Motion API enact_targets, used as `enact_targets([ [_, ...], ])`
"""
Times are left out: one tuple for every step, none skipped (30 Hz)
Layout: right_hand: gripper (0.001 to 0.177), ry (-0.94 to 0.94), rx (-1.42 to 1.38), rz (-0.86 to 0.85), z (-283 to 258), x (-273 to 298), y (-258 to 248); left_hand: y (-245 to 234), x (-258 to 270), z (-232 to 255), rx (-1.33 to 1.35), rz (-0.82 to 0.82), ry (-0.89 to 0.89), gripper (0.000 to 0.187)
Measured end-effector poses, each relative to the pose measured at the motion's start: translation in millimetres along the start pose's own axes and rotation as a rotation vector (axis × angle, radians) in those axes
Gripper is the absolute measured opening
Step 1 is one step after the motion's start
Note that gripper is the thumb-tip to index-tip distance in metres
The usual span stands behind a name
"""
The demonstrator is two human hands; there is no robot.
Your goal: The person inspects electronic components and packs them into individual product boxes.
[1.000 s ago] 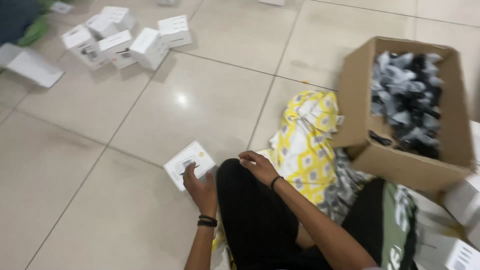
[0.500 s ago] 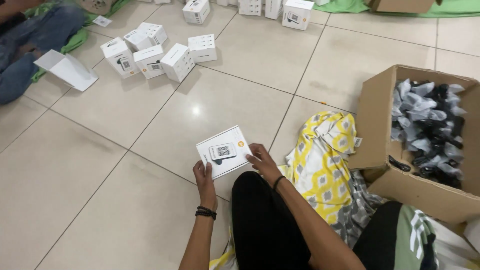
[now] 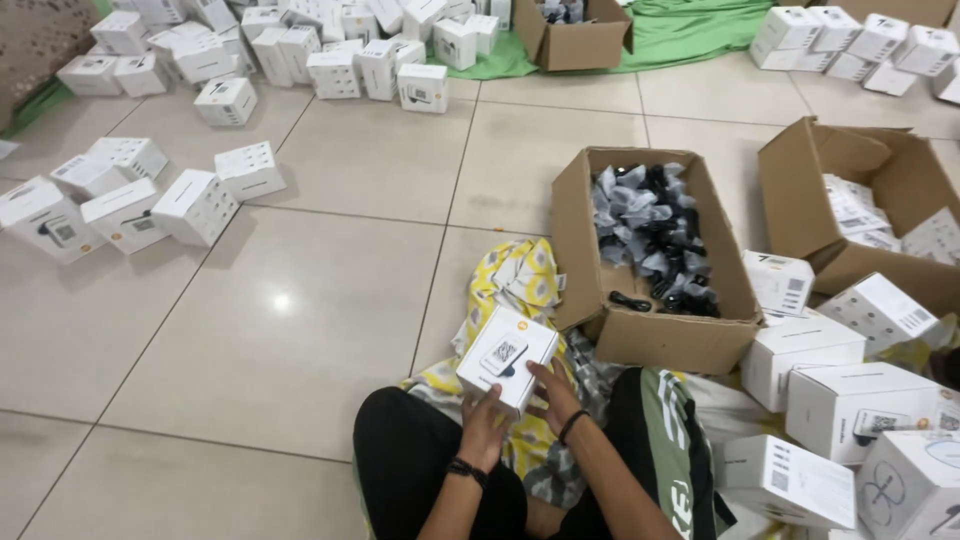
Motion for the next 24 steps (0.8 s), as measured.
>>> enact_targets([
  [0.105, -0.014, -0.009, 0.004, 2.1, -6.8, -10.9, -0.9, -2.2, -10.4, -0.005, -0.016, -0.001, 0.084],
  [0.104, -0.001, -0.013, -0.006, 8.8, -14.6, -18.7, -10.3, -3.3, -22.1, -0.044, 0.021, -0.024, 0.077],
  [0.102, 0.011, -0.016, -0.016, 15.3, -23.4, -26.0, -20.2, -5.4, -33.3, -0.084, 0.058, -0.046, 0.072],
  [0.102, 0.006, -0.024, -0.014, 16.2, -30.3, -28.9, -13.3, 3.5, -30.4, -0.090, 0.050, -0.047, 0.072],
  [0.102, 0.011, -0.009, -0.035, 18.2, -37.9, -28.5, -13.0, 12.7, -27.8, -0.162, 0.089, -0.063, 0.065],
  [0.101, 0.017, 0.009, -0.057, 20.2, -45.5, -27.1, -13.5, 22.4, -24.2, -0.231, 0.130, -0.077, 0.061],
  [0.101, 0.014, 0.004, -0.056, 16.7, -49.0, -25.7, -8.2, 22.1, -23.1, -0.234, 0.126, -0.078, 0.061],
  [0.100, -0.007, 0.034, -0.053, 12.0, -52.1, -24.2, -11.8, 23.9, -21.3, -0.248, 0.210, -0.075, 0.055],
  [0.098, -0.027, 0.064, -0.050, 7.7, -55.5, -22.1, -15.7, 26.2, -19.2, -0.261, 0.295, -0.073, 0.049],
  [0.098, -0.027, 0.064, -0.050, 2.5, -57.1, -24.3, -19.7, 17.2, -27.8, -0.261, 0.295, -0.074, 0.049],
  [0.090, -0.037, 0.047, -0.043, -3.3, -58.7, -26.9, -31.2, 10.0, -32.7, -0.238, 0.377, -0.046, 0.046],
  [0.082, -0.044, 0.030, -0.038, -5.9, -60.0, -27.1, -46.0, 5.2, -36.4, -0.216, 0.464, -0.016, 0.044],
  [0.082, -0.040, 0.030, -0.040, -14.2, -54.9, -28.7, -42.3, 5.2, -33.6, -0.217, 0.468, -0.016, 0.044],
  [0.075, -0.035, 0.089, -0.081, -15.5, -48.4, -25.0, -35.1, 5.5, -34.9, -0.132, 0.389, -0.024, 0.039],
  [0.068, -0.030, 0.147, -0.123, -16.4, -42.3, -21.0, -27.6, 5.9, -35.2, -0.048, 0.310, -0.032, 0.035],
  [0.068, -0.016, 0.147, -0.124, -12.2, -43.3, -26.3, -21.7, 8.7, -31.9, -0.050, 0.323, -0.037, 0.035],
  [0.061, -0.031, 0.180, -0.109, -10.6, -43.7, -31.9, -8.5, 8.7, -27.3, -0.023, 0.263, -0.026, 0.030],
  [0.056, -0.051, 0.211, -0.098, -10.8, -45.3, -34.8, 5.4, 6.6, -19.8, 0.003, 0.200, -0.011, 0.026],
  [0.056, -0.042, 0.210, -0.102, 3.7, -51.9, -45.8, 5.5, 4.0, -20.5, 0.000, 0.209, -0.010, 0.026],
  [0.047, -0.140, 0.562, 0.025, 12.0, -55.6, -59.3, 10.7, 0.5, -17.0, -0.002, 0.149, 0.036, 0.023],
  [0.041, -0.240, 0.913, 0.154, 20.2, -57.9, -69.6, 16.3, -2.5, -13.5, -0.003, 0.088, 0.082, 0.022],
  [0.041, -0.234, 0.913, 0.153, 17.5, -19.0, -59.2, 23.6, 2.9, -9.2, -0.004, 0.092, 0.079, 0.022],
  [0.041, -0.231, 1.156, 0.176, 17.8, 19.3, -44.7, 34.9, 7.9, -3.9, -0.030, 0.050, 0.085, 0.020],
  [0.042, -0.221, 1.401, 0.198, 21.4, 59.1, -33.4, 44.9, 15.6, -1.7, -0.055, 0.008, 0.086, 0.019],
])
Point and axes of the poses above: each hand's wrist, its own x-axis away from the middle knuckle, its own y-axis out of the palm, z = x × y, the point moved 10 cm from there along -x, towards the middle knuckle, and after that the axes turned 12 degrees about y, right-handed, at the moved point
